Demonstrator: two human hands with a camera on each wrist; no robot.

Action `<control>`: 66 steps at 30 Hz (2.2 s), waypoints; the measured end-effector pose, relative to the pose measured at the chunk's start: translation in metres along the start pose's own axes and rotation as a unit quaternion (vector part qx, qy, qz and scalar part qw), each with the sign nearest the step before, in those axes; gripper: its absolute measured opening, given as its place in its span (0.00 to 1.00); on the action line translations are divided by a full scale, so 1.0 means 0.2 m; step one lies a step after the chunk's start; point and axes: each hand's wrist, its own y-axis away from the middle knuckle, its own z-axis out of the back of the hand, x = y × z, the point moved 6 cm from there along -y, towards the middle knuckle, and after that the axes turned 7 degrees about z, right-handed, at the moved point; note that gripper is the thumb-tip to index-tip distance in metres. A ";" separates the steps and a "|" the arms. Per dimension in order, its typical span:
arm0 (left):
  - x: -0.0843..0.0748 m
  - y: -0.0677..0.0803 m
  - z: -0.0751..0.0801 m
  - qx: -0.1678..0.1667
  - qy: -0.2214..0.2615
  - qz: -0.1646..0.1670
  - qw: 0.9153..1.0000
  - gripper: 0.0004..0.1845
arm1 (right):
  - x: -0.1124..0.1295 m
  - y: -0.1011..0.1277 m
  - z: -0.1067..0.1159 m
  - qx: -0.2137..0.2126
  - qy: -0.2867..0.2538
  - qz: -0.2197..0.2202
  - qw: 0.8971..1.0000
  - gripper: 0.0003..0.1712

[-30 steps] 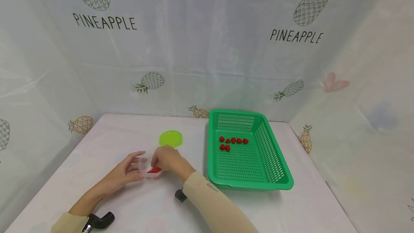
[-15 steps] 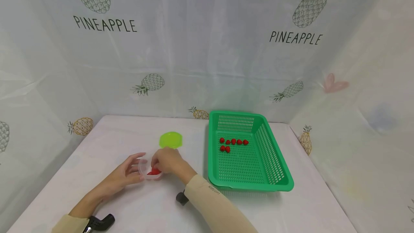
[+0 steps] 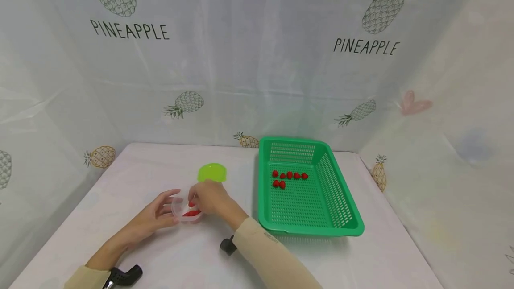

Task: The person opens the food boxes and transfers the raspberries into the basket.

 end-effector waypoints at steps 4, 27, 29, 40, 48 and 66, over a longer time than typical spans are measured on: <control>0.00 0.00 0.00 -0.002 0.001 0.002 1.000 0.49 | 0.02 0.03 0.08 -0.019 -0.009 -0.007 1.000 0.06; -0.01 0.00 0.00 0.003 0.005 -0.006 1.000 0.50 | -0.20 0.38 0.85 -0.067 -0.054 0.024 0.996 0.07; -0.01 0.00 0.00 0.002 0.005 -0.004 1.000 0.50 | -0.28 0.43 0.89 -0.067 -0.057 0.011 0.996 0.07; 0.01 -0.01 0.00 -0.006 0.000 0.004 1.000 0.49 | -0.72 0.61 0.90 -0.038 -0.043 -0.037 0.998 0.08; 0.01 -0.01 0.00 0.001 0.003 -0.002 1.000 0.49 | -0.91 0.69 0.86 -0.013 -0.029 -0.077 0.996 0.08; 0.00 -0.02 -0.01 -0.004 0.003 0.003 1.000 0.49 | -1.15 0.72 0.69 0.058 -0.048 -0.106 0.992 0.08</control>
